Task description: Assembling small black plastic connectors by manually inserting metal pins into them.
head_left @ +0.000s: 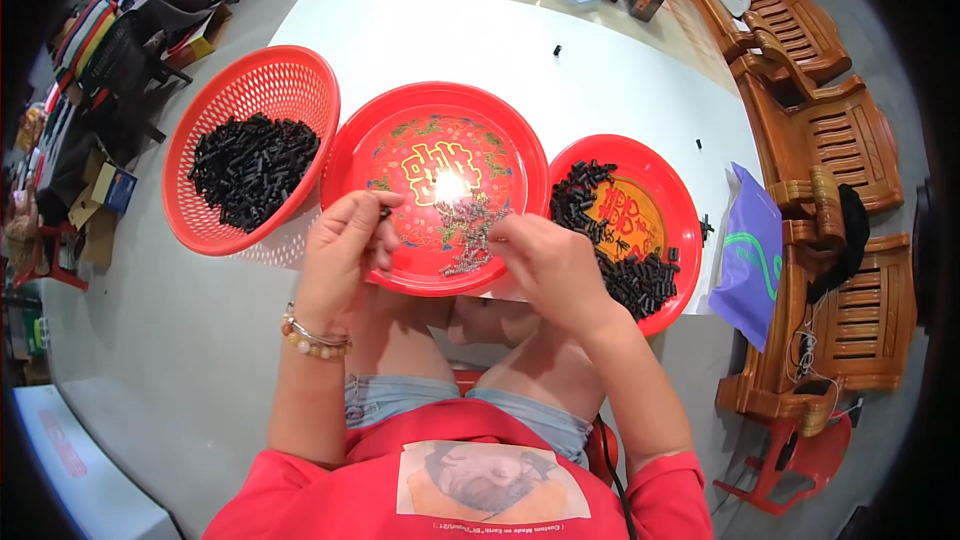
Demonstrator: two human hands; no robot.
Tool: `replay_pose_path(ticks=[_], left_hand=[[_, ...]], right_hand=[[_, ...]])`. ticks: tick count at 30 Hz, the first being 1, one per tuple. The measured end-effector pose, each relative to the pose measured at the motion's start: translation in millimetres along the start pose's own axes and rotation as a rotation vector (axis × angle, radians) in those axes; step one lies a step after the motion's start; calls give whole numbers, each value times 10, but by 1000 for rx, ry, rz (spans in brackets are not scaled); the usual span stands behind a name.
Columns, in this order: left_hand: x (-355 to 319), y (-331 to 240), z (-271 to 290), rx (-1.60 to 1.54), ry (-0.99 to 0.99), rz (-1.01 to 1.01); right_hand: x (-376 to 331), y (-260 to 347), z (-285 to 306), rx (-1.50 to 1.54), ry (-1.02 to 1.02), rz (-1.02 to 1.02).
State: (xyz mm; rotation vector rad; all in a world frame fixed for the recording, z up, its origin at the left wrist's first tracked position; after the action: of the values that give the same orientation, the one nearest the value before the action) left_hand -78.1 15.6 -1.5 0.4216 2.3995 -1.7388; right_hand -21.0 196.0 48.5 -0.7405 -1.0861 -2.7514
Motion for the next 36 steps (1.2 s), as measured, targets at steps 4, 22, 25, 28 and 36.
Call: replay_pose_path(ticks=[4,22,25,28,36], left_hand=[[30,-82,82,-124,-39,-64],[-12,189,-10,-207,-72,120],[-38,294,-133,-252,4,185],[-87,340,-274,-271,49,247],[-161,477,-460,-68,76,261]], right_hand=[[-1,39,-345,-132,155,102],[28,-179,-464,173,247,-179],[-90,-418,-448,582,196,-612],[-143,-416,-448,742,173,-718],[-226,-325,-462,996,125,-888]])
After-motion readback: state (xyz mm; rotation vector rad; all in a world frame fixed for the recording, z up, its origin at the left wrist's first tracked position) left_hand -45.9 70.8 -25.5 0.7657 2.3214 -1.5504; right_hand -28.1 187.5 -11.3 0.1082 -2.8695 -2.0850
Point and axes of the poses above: each hand's wrist, its own x-axis towards the middle knuckle, its own z-axis out of the back of the hand, y = z × x, the point moved 9 cm from there along x, towards the middle knuckle, and after that the axes turned 15 degrees about -y, right-handed, at the moved point
